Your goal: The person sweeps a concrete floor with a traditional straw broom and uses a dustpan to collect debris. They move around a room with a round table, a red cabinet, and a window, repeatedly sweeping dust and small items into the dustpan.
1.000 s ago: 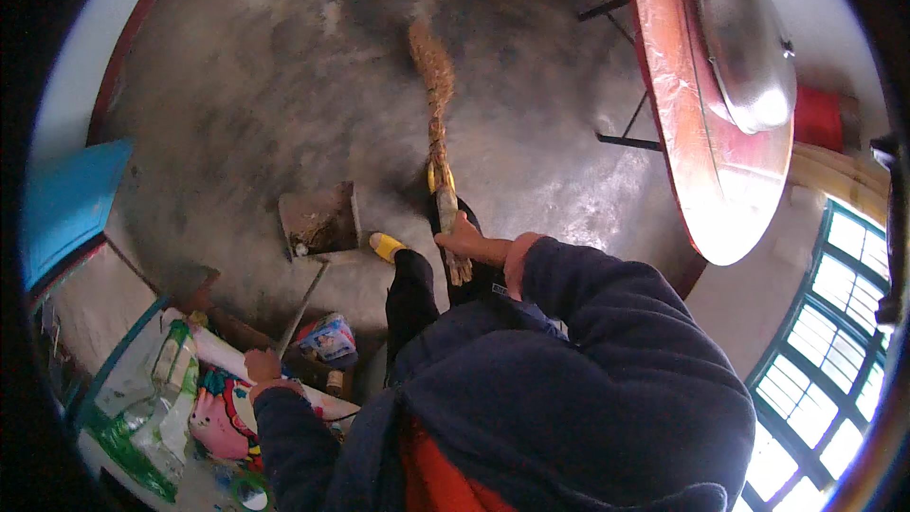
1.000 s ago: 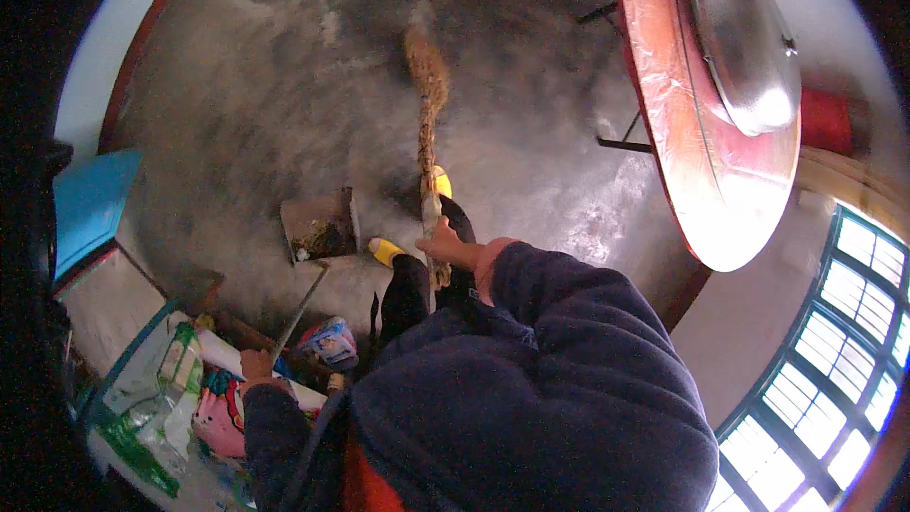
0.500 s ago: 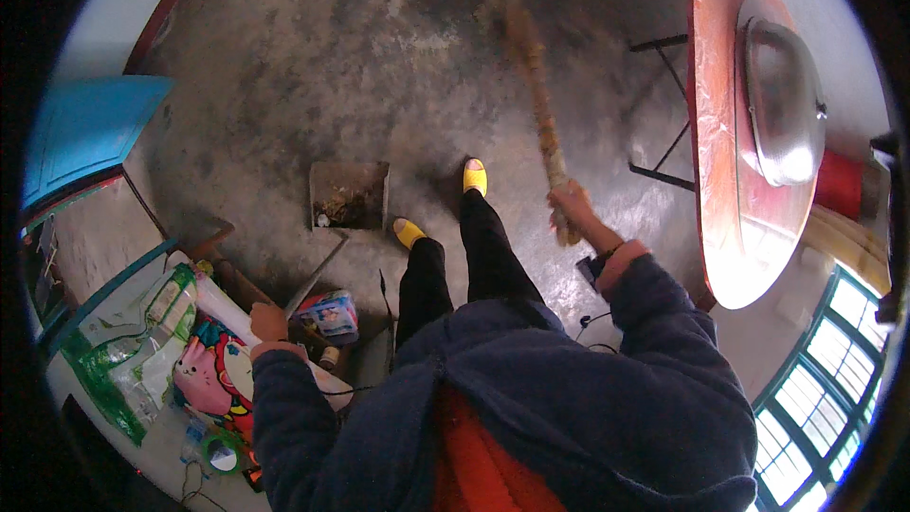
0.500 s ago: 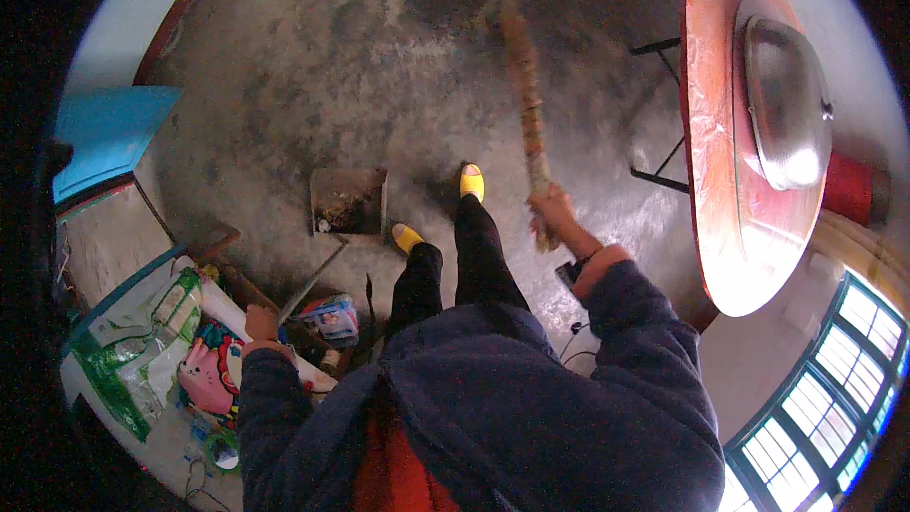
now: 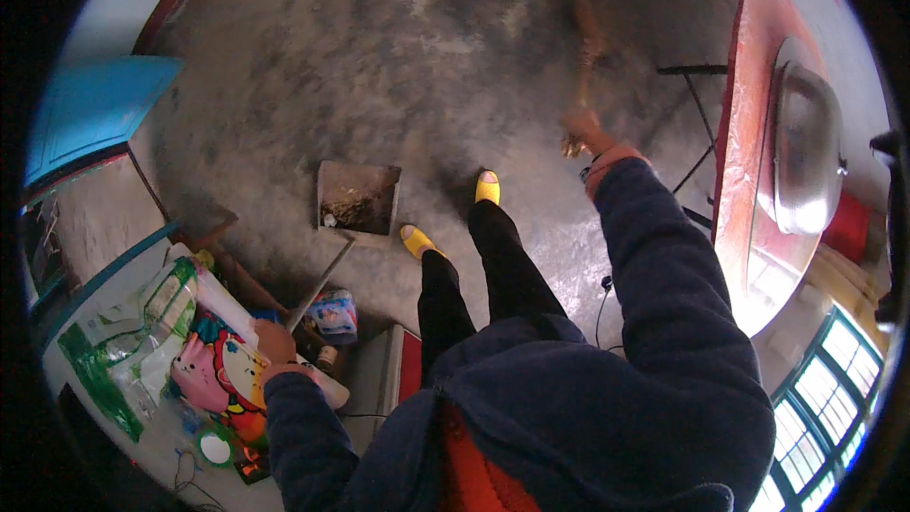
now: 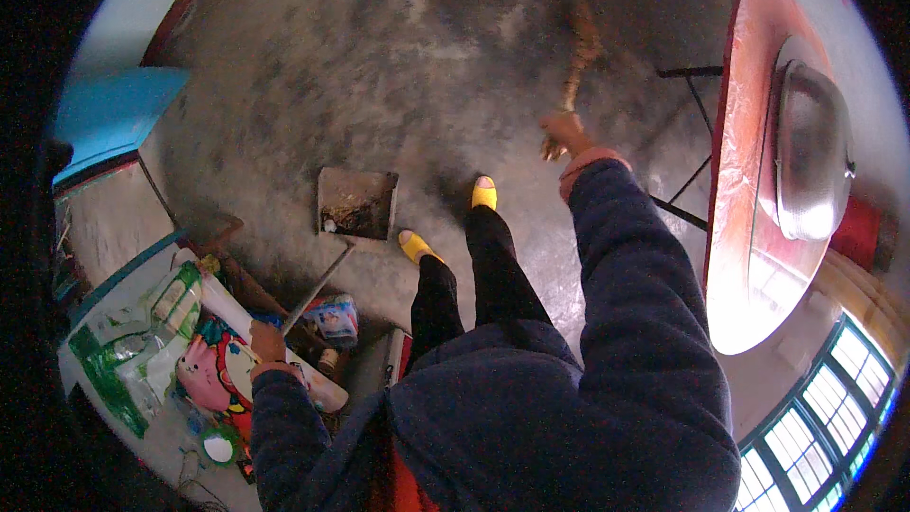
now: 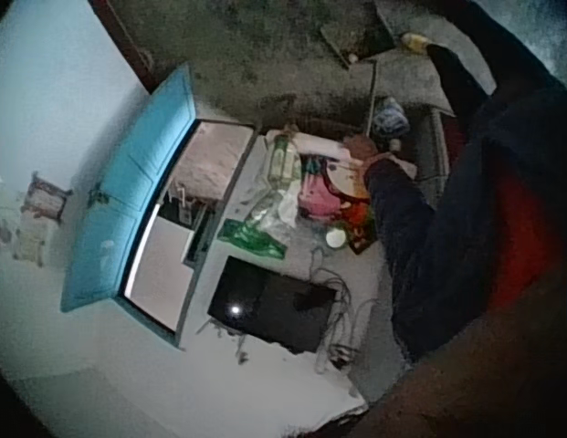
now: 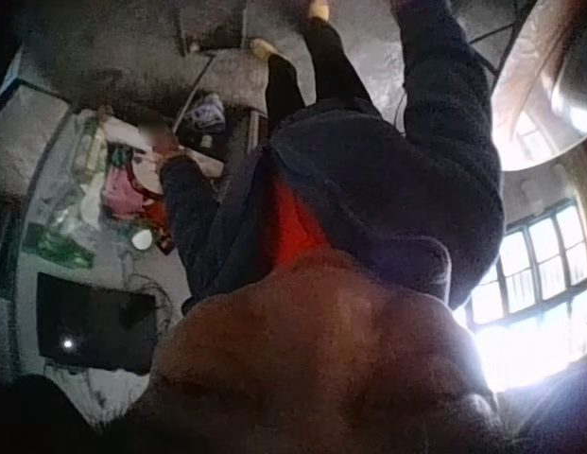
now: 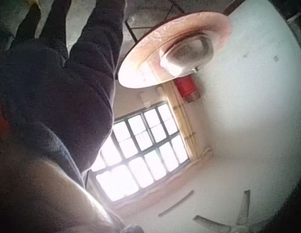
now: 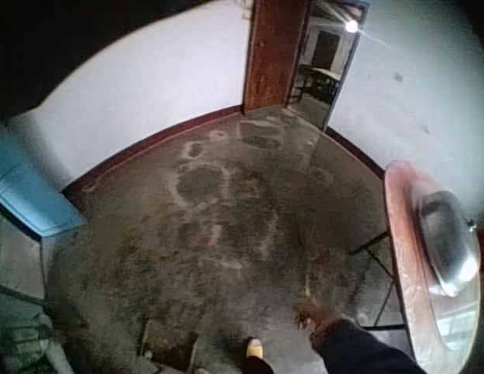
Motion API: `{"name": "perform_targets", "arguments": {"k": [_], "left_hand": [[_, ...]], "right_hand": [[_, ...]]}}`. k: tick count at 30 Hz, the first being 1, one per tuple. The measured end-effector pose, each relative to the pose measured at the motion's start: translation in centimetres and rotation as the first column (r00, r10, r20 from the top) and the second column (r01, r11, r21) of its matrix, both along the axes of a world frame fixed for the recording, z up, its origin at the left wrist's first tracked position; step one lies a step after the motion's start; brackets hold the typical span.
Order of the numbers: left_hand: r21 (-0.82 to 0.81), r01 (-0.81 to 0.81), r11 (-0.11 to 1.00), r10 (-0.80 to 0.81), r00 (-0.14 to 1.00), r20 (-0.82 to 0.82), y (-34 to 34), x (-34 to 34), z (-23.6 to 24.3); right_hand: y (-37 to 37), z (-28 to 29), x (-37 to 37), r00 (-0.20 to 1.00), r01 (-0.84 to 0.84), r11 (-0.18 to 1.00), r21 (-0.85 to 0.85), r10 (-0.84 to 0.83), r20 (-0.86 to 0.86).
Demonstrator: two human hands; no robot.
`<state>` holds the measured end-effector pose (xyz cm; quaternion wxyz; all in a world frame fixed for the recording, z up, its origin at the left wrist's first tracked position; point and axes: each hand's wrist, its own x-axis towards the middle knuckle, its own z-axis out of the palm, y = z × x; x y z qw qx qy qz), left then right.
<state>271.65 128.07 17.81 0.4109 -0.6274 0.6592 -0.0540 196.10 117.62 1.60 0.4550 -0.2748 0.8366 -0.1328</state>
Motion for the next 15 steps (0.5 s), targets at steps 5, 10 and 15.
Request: {"name": "perform_targets", "arguments": {"k": [5,10,15], "left_hand": [[0.020,-0.286,0.958,0.286,0.950,-0.122,-0.4,0.2,0.1],[-0.030,-0.343,0.939,0.317,0.895,-0.315,-0.9,0.9,0.2],[0.000,-0.224,0.975,0.207,0.902,-0.379,-0.6,2.4,0.3]], "right_hand": [[3.9,-1.8,11.4,0.893,-0.403,0.913,-0.062,0.378,-0.247],[10.9,3.2,18.6,0.825,-0.559,0.810,0.178,0.565,0.019],[20.9,7.9,18.8,0.678,-0.699,0.640,0.319,0.735,0.009]]}}
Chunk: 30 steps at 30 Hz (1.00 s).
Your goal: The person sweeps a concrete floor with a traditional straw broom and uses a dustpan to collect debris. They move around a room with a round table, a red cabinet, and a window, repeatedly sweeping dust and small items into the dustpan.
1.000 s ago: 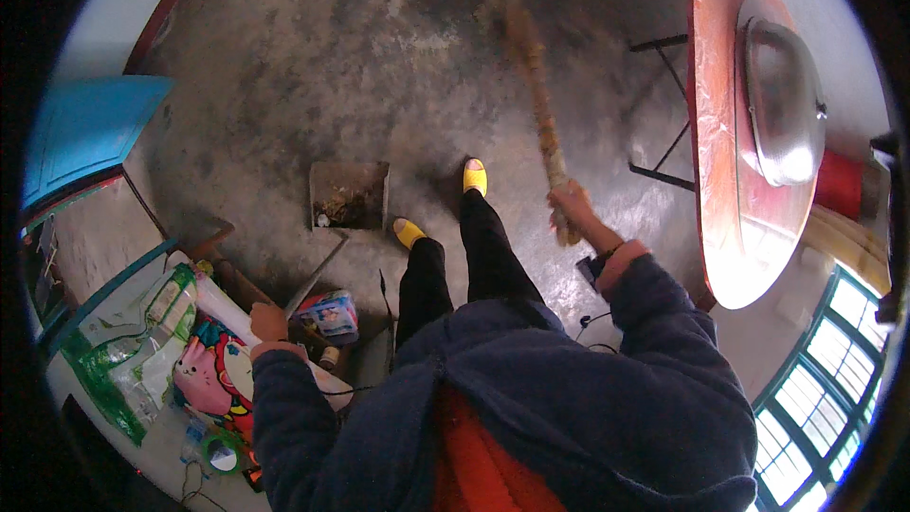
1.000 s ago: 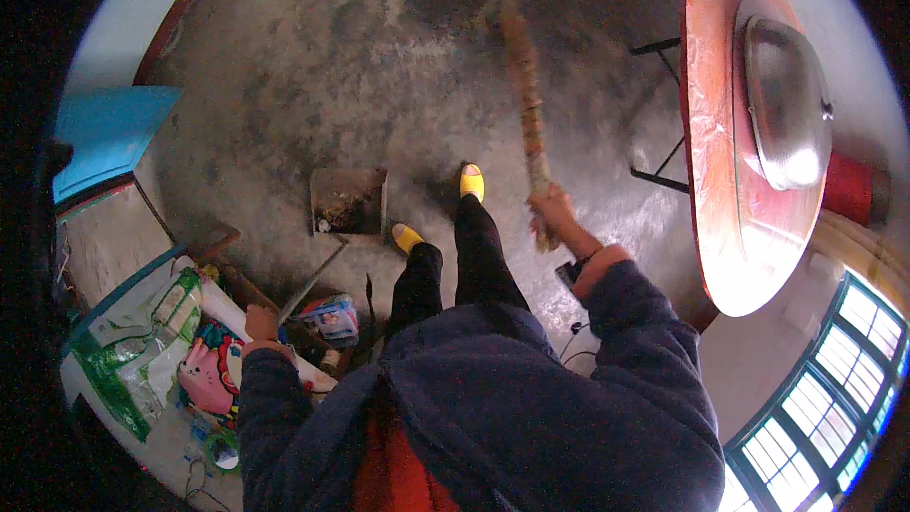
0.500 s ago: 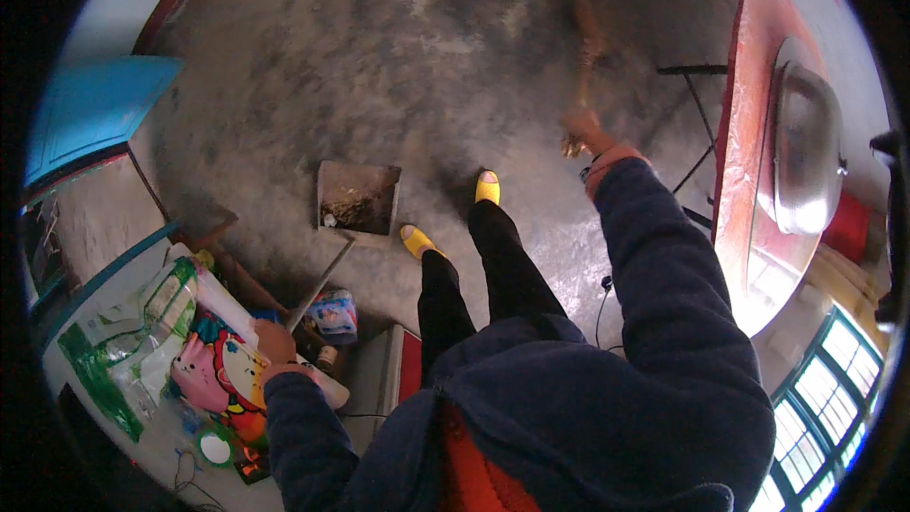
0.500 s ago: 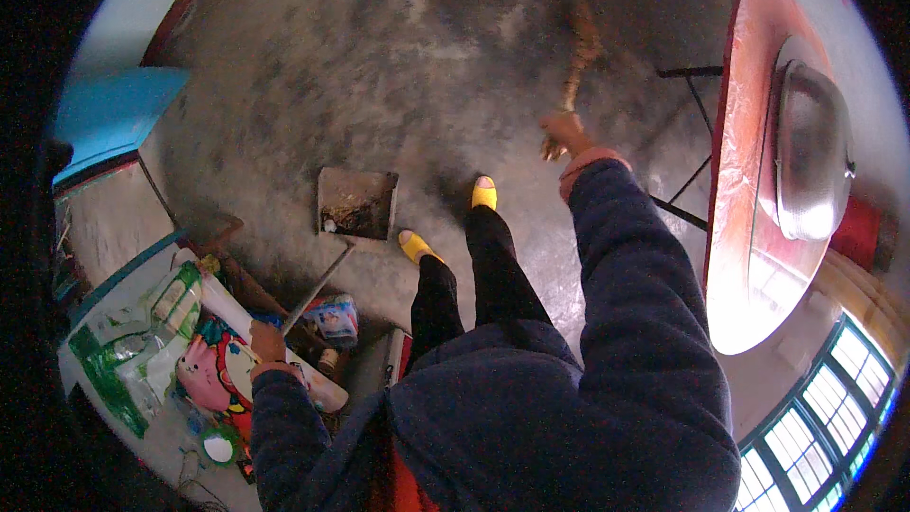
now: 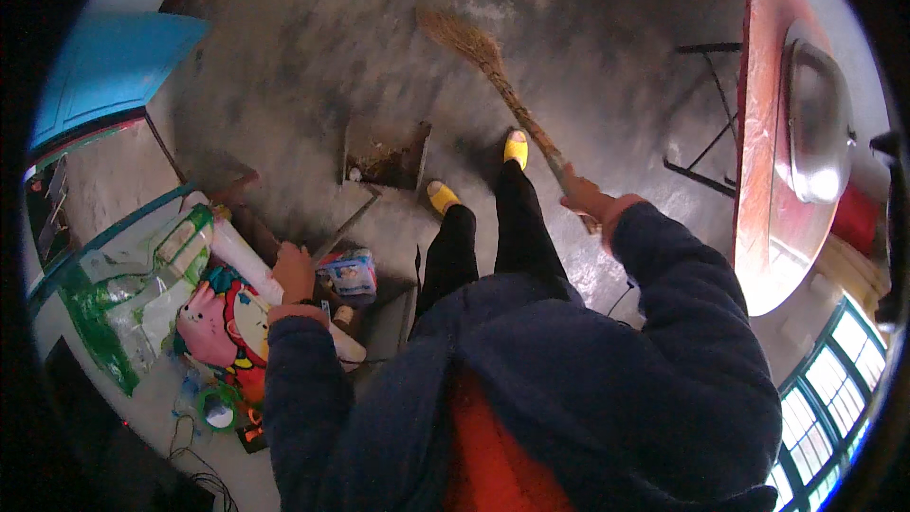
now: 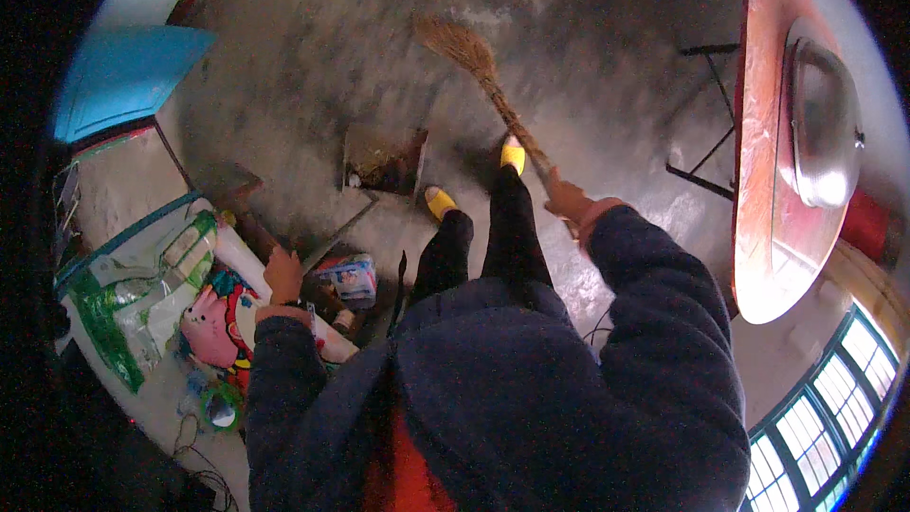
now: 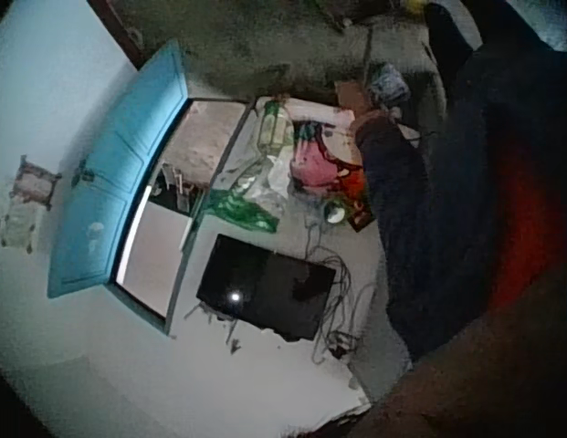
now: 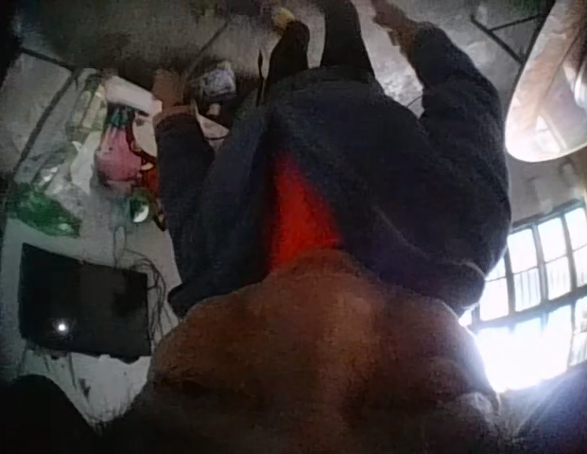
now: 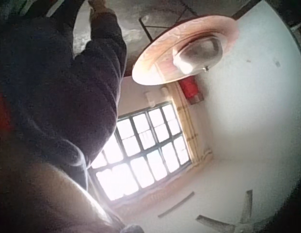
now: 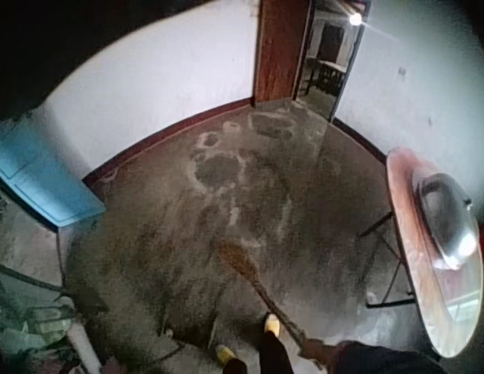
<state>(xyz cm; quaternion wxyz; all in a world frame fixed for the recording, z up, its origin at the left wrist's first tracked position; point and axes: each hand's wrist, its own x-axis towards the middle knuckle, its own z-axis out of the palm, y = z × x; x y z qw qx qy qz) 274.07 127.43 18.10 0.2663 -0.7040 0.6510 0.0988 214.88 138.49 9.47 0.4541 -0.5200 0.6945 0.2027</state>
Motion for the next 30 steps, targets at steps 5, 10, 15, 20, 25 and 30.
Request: {"name": "perform_targets", "arguments": {"k": [5,10,15,20,25,30], "left_hand": [[-0.182,0.121,0.976,-0.143,0.983,-0.115,0.9,2.7,-1.1],[-0.283,-0.271,0.920,0.128,0.891,-0.436,2.0,3.0,-3.1],[-0.131,-0.207,0.970,0.115,0.857,-0.502,0.9,-0.1,-0.9],[-0.092,-0.213,0.973,0.120,0.802,-0.585,-0.4,-3.4,0.6],[-0.099,-0.123,0.987,0.040,0.802,-0.596,-3.0,-6.7,1.5],[-0.062,-0.034,0.997,-0.005,0.840,-0.543,-5.9,-9.6,2.4]], "right_hand": [[7.1,5.0,-3.1,0.995,0.075,0.997,-0.007,-0.076,-0.059],[11.8,8.3,-1.9,0.801,0.591,0.797,-0.122,-0.563,0.203],[8.8,3.3,0.3,0.580,0.799,0.600,-0.034,-0.755,0.307],[8.5,-0.5,7.8,0.667,0.734,0.668,-0.122,-0.675,0.316],[10.3,1.9,10.7,0.710,0.656,0.752,-0.068,-0.583,0.395],[9.7,5.6,9.4,0.476,0.821,0.562,0.101,-0.771,0.423]]}}
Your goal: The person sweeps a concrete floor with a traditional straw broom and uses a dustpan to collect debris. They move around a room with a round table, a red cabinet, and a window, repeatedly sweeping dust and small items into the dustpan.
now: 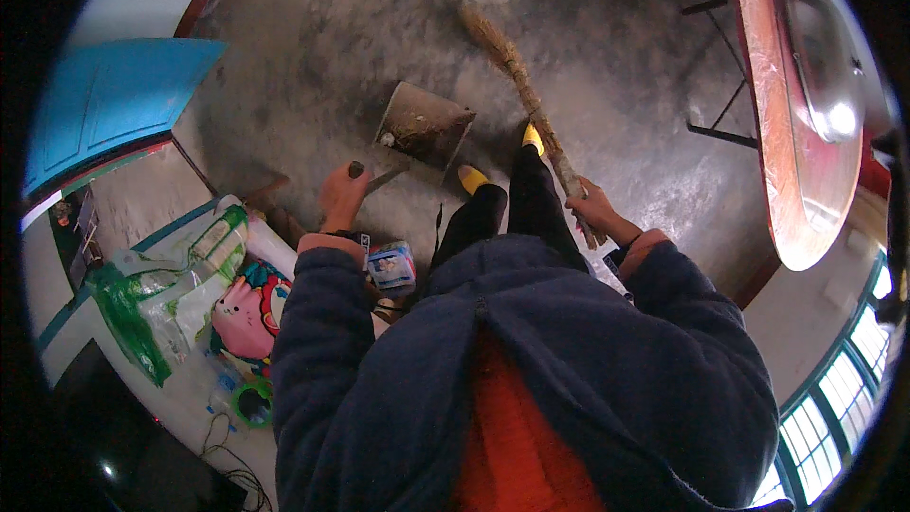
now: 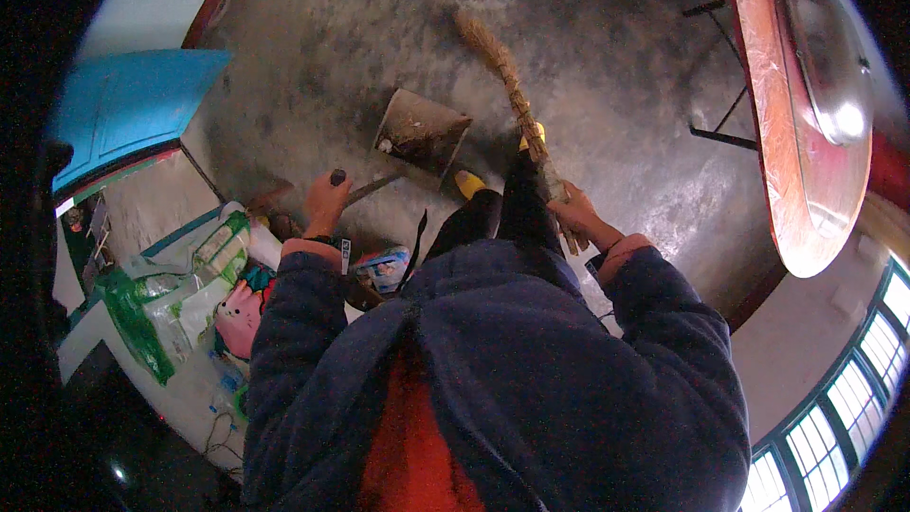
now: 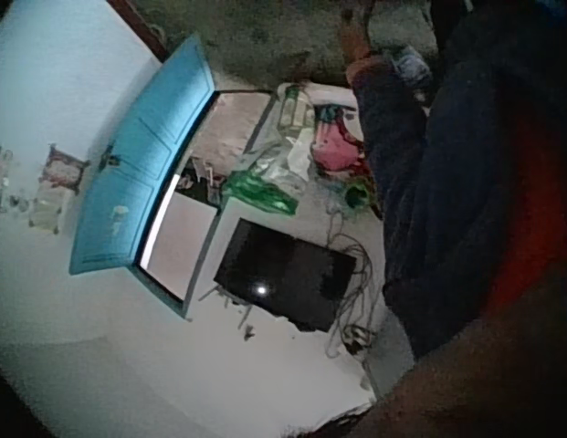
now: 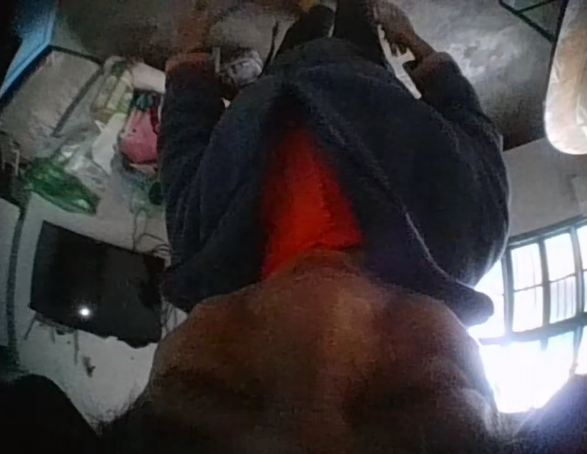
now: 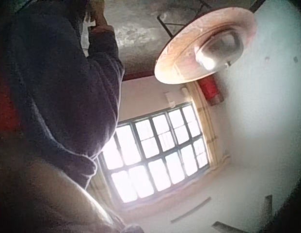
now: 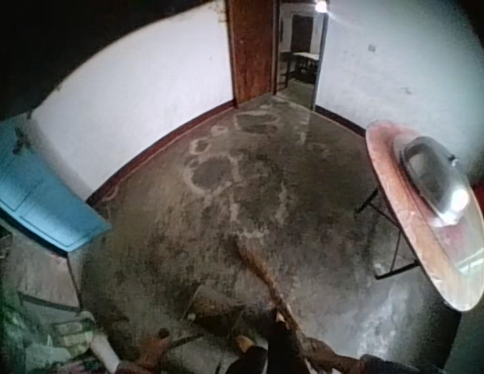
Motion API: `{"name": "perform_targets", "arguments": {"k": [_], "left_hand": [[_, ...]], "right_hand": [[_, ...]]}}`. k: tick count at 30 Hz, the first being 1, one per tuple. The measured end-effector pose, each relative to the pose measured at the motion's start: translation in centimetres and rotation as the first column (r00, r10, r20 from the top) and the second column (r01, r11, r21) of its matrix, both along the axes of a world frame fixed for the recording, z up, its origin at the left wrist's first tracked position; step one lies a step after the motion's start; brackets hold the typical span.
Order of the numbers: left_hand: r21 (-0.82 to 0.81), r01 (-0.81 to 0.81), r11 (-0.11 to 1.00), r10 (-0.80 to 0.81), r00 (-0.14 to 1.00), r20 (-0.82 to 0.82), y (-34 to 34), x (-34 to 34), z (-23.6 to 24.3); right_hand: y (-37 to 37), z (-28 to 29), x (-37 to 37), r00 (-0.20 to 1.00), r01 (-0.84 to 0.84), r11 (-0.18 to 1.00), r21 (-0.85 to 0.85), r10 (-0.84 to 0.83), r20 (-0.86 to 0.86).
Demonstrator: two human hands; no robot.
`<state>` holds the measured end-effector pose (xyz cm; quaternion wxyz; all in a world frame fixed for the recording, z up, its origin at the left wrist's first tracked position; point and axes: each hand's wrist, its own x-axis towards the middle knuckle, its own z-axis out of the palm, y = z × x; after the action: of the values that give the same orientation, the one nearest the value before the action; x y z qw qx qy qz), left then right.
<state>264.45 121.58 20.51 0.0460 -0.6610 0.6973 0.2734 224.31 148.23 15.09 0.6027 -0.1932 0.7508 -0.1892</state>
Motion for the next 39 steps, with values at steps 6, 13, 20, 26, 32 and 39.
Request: {"name": "perform_targets", "arguments": {"k": [6,13,20,26,32,39], "left_hand": [[0.083,0.090,0.993,-0.092,0.995,0.025,-3.1,-3.3,-0.8],[0.009,0.220,0.975,-0.220,0.975,-0.001,-7.1,-8.8,-1.9],[-0.016,0.211,0.977,-0.210,0.977,0.036,-9.6,-10.8,-3.1],[0.020,0.127,0.992,-0.127,0.991,-0.035,-9.8,-10.1,-5.2],[-0.033,0.130,0.991,-0.132,0.990,-0.059,-9.5,-9.5,-5.0],[-0.108,0.161,0.981,-0.166,0.985,-0.040,-9.2,-10.7,-3.2]], "right_hand": [[-0.9,2.2,-1.6,0.990,0.091,0.996,-0.006,-0.091,-0.109],[-3.2,1.9,-4.8,0.979,0.075,0.996,-0.044,-0.082,-0.186],[-4.3,-0.4,-2.5,0.957,-0.065,0.997,0.033,0.072,-0.280],[-4.5,-2.5,0.6,0.912,-0.232,0.971,0.051,0.235,-0.337],[-2.4,-1.6,2.2,0.912,-0.322,0.945,0.060,0.326,-0.249],[-1.1,4.3,2.3,0.947,-0.319,0.947,0.031,0.320,-0.029]]}}
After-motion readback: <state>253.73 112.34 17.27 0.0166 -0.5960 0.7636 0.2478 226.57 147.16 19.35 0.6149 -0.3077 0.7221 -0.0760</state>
